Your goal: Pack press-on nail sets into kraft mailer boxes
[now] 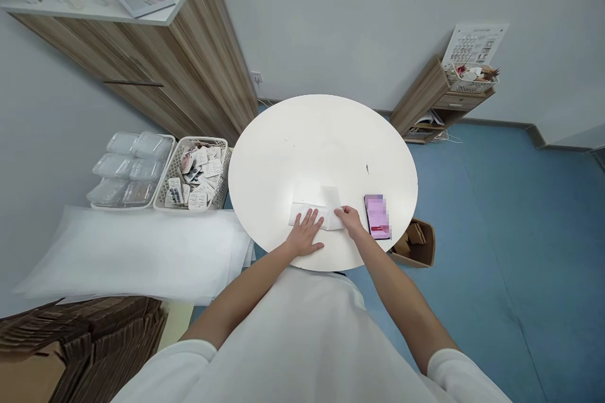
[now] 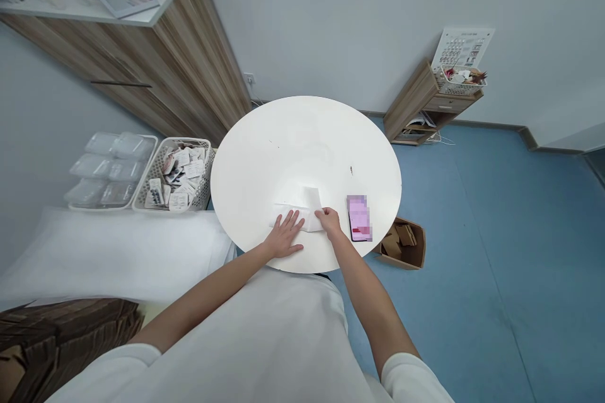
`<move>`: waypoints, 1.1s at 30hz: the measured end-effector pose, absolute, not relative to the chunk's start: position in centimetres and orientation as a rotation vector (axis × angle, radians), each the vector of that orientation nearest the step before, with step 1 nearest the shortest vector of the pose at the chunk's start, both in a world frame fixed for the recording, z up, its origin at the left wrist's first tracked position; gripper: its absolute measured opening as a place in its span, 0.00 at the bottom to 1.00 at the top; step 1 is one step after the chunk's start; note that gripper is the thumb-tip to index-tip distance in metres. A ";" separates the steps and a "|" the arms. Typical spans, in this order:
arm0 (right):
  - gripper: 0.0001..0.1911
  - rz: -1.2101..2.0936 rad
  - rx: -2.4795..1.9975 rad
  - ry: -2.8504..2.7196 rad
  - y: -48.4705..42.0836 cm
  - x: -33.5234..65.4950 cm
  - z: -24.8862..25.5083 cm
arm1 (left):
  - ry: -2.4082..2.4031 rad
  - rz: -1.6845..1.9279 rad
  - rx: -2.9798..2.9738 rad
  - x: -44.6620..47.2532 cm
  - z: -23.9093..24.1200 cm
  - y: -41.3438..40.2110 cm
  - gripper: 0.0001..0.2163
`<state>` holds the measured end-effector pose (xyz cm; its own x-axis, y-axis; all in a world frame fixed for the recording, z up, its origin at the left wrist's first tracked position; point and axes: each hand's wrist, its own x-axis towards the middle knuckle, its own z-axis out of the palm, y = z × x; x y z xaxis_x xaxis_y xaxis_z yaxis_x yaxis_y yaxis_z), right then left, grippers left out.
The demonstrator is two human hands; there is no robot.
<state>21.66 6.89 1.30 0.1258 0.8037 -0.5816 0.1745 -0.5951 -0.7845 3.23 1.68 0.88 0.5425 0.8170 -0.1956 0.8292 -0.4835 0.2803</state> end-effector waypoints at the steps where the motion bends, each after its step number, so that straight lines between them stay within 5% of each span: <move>1: 0.11 1.473 -1.879 -0.945 6.8 21.7 1.3 | 1.377 -0.043 2.441 3.3 1.0 1.5 0.35; 16: 0.03 1.656 -1.804 -1.001 7.3 17.6 2.6 | 1.360 0.334 2.127 1.8 1.6 1.6 0.33; 22: 0.13 1.599 -1.870 -1.207 6.9 17.3 2.2 | 1.173 0.255 2.446 1.3 2.3 1.5 0.28; 28: 0.21 1.412 -1.951 -1.485 6.0 17.5 2.4 | 1.187 0.025 2.522 1.5 1.7 1.4 0.26; 33: 0.27 0.829 -2.080 -2.089 2.8 17.0 2.2 | 1.142 0.038 2.440 0.7 1.2 1.1 0.28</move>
<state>17.00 2.83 2.16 -0.0753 0.9468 -0.3128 0.9037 -0.0678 -0.4227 0.73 1.09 1.22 0.6580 0.7361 -0.1589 0.7238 -0.5600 0.4030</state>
